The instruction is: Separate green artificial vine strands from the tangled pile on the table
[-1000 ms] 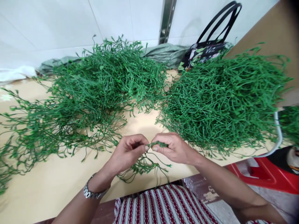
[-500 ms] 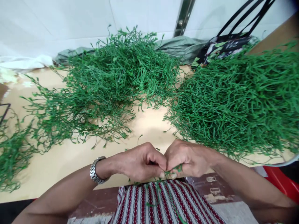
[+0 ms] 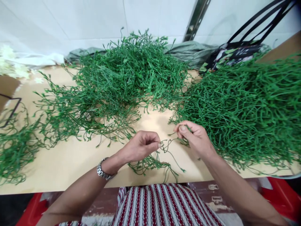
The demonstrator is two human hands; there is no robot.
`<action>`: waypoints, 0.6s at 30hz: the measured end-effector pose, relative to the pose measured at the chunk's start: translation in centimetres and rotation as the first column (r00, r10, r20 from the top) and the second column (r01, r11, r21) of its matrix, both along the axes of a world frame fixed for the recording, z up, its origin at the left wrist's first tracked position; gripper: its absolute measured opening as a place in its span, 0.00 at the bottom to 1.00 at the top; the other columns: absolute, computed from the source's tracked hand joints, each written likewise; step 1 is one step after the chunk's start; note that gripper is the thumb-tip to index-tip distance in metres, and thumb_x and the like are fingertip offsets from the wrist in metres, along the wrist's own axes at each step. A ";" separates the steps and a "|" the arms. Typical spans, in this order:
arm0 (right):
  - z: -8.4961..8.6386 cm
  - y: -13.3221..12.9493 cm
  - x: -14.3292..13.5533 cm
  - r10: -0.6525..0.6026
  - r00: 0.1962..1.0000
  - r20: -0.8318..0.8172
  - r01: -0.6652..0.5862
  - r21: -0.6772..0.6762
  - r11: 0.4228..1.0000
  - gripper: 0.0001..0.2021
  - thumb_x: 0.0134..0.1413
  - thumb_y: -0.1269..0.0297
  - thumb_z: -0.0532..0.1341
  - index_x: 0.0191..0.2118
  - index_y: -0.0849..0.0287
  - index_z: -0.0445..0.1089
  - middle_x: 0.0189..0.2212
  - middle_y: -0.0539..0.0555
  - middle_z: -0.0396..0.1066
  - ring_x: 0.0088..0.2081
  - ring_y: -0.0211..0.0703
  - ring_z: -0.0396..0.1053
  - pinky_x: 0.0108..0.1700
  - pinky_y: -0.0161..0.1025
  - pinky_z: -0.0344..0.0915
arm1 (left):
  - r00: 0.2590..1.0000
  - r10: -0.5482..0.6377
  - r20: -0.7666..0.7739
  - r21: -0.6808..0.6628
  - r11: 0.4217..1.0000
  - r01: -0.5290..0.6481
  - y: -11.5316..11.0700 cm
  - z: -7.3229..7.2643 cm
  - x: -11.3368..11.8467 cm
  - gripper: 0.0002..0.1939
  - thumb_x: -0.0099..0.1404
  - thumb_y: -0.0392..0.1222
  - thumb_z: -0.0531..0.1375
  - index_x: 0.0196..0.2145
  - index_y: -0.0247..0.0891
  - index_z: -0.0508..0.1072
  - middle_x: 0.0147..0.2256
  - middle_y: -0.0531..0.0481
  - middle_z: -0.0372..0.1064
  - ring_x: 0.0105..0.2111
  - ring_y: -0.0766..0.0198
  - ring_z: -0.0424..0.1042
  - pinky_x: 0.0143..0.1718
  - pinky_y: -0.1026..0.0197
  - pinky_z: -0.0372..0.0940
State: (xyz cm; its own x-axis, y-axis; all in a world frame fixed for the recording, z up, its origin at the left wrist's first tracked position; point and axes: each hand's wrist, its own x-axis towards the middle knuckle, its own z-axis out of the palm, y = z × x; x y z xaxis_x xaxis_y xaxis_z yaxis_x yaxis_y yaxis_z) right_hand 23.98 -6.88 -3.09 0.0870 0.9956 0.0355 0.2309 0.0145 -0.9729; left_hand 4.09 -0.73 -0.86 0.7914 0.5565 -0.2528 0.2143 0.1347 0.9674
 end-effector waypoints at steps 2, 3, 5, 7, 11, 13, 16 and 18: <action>-0.1 0.2 -0.2 -0.145 0.988 -0.047 0.147 0.052 0.988 0.13 0.56 0.55 0.55 0.29 0.60 0.66 0.21 0.48 0.62 0.25 0.34 0.60 0.28 0.32 0.56 | 0.999 0.021 -0.028 0.010 1.000 -0.021 0.0 0.0 0.0 0.10 0.56 0.36 0.54 0.19 0.34 0.61 0.15 0.60 0.46 0.16 0.76 0.44 0.16 0.69 0.41; -0.1 0.3 -0.3 -0.180 0.982 -0.051 0.184 0.074 0.980 0.13 0.56 0.55 0.55 0.28 0.60 0.66 0.21 0.48 0.61 0.24 0.34 0.59 0.27 0.32 0.55 | 0.999 0.035 -0.041 0.023 0.999 -0.034 -0.1 0.0 0.1 0.10 0.56 0.36 0.54 0.19 0.34 0.61 0.15 0.60 0.47 0.16 0.76 0.44 0.16 0.69 0.41; 0.2 0.4 -0.7 -0.148 0.989 -0.019 0.149 0.069 0.986 0.13 0.55 0.55 0.55 0.28 0.60 0.65 0.20 0.47 0.59 0.22 0.32 0.56 0.25 0.31 0.54 | 0.997 0.053 -0.058 0.064 0.997 -0.049 -0.2 0.0 0.2 0.10 0.55 0.35 0.54 0.18 0.33 0.62 0.16 0.59 0.47 0.16 0.76 0.45 0.17 0.69 0.42; 0.3 0.4 -1.4 0.013 1.000 0.015 -0.013 -0.008 1.000 0.13 0.54 0.55 0.56 0.29 0.61 0.66 0.19 0.46 0.58 0.21 0.31 0.54 0.23 0.30 0.52 | 0.996 0.073 -0.050 0.091 0.994 -0.068 -0.3 0.2 0.4 0.09 0.55 0.35 0.54 0.19 0.33 0.63 0.16 0.59 0.47 0.17 0.76 0.45 0.17 0.69 0.42; -0.3 -0.2 -3.0 0.306 0.952 -0.024 -0.306 -0.128 0.943 0.11 0.49 0.58 0.60 0.33 0.62 0.67 0.21 0.45 0.59 0.22 0.30 0.54 0.24 0.29 0.52 | 0.985 0.175 0.005 0.032 0.984 -0.175 -0.4 0.5 0.8 0.09 0.55 0.37 0.56 0.19 0.32 0.65 0.16 0.59 0.51 0.17 0.76 0.48 0.18 0.69 0.44; -0.6 -0.5 -3.5 0.347 0.938 -0.006 -0.345 -0.108 0.932 0.08 0.49 0.62 0.61 0.32 0.62 0.67 0.23 0.46 0.62 0.24 0.31 0.57 0.26 0.29 0.55 | 0.975 0.220 0.041 -0.015 0.975 -0.220 -0.5 0.4 0.9 0.09 0.55 0.37 0.57 0.20 0.31 0.66 0.16 0.57 0.56 0.18 0.75 0.52 0.20 0.69 0.47; -0.8 -0.8 -3.8 0.353 0.935 0.032 -0.352 -0.052 0.935 0.06 0.52 0.64 0.58 0.31 0.62 0.66 0.25 0.48 0.64 0.26 0.31 0.59 0.29 0.29 0.56 | 0.940 0.313 0.133 -0.103 0.948 -0.300 -0.8 -0.1 0.9 0.08 0.54 0.36 0.59 0.20 0.32 0.68 0.18 0.56 0.60 0.18 0.76 0.53 0.19 0.69 0.47; -0.9 -0.7 -3.8 0.350 0.936 0.033 -0.349 -0.034 0.937 0.09 0.55 0.61 0.56 0.31 0.62 0.66 0.24 0.48 0.63 0.25 0.31 0.58 0.28 0.29 0.56 | 0.897 0.387 0.212 -0.229 0.912 -0.339 -1.1 -0.6 0.9 0.06 0.53 0.36 0.61 0.22 0.32 0.69 0.21 0.55 0.62 0.16 0.78 0.50 0.17 0.69 0.44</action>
